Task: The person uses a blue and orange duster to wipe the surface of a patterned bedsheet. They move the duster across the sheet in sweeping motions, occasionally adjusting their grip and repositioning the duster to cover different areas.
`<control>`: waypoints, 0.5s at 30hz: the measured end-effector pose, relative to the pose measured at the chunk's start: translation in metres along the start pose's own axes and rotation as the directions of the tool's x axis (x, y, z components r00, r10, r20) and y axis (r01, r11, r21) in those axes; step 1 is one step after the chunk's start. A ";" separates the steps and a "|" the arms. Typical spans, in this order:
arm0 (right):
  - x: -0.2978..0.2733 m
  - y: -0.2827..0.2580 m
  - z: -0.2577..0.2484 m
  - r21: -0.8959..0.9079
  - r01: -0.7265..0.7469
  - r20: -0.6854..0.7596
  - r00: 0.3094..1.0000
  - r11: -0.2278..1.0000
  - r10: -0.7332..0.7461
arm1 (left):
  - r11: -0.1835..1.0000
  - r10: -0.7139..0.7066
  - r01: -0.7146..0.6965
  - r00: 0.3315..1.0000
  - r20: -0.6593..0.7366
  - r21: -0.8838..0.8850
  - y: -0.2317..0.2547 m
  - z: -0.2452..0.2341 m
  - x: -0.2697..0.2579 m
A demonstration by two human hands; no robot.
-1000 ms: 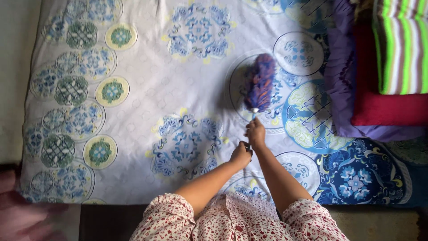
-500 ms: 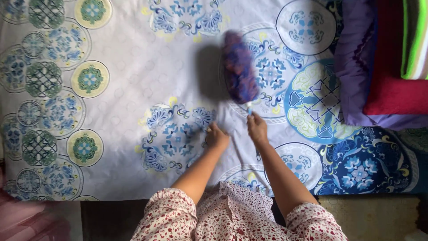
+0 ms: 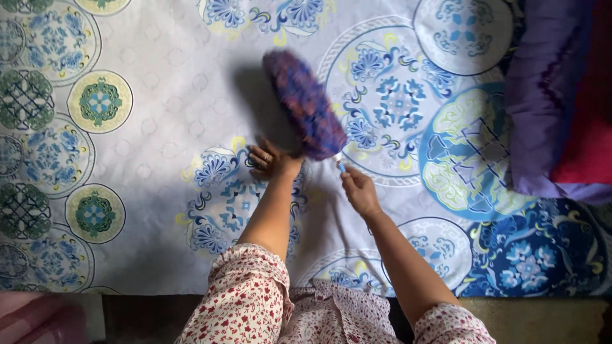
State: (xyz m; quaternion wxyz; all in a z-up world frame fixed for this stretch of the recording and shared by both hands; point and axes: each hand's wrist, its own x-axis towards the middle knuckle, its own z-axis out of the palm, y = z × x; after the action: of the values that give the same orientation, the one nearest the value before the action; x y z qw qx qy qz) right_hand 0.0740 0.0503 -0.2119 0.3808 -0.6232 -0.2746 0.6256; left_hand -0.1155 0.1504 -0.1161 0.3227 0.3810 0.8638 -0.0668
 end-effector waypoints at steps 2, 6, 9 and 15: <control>0.011 -0.002 -0.005 0.001 0.130 -0.101 0.987 0.992 -0.129 | 0.994 -0.074 0.081 0.993 0.093 -0.071 0.007 -0.022 -0.005; 0.048 -0.026 -0.012 0.119 0.128 -0.192 0.976 0.984 -0.104 | 0.990 -0.139 0.142 0.978 0.158 -0.010 0.016 -0.023 0.002; 0.063 -0.038 0.009 0.293 0.109 -0.262 0.965 0.950 -0.030 | 0.986 -0.167 0.162 0.965 0.202 0.042 0.021 -0.030 0.003; 0.048 -0.024 0.055 0.148 -0.083 -0.018 0.996 0.985 0.087 | 0.981 -0.193 0.182 0.928 0.318 0.064 0.025 -0.033 0.011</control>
State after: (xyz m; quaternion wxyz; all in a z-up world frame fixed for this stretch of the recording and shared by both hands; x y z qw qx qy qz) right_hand 0.0261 0.1100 -0.2158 0.4022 -0.6121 -0.1960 0.6521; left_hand -0.1204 0.1864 -0.0935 0.4457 0.2859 0.8305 -0.1731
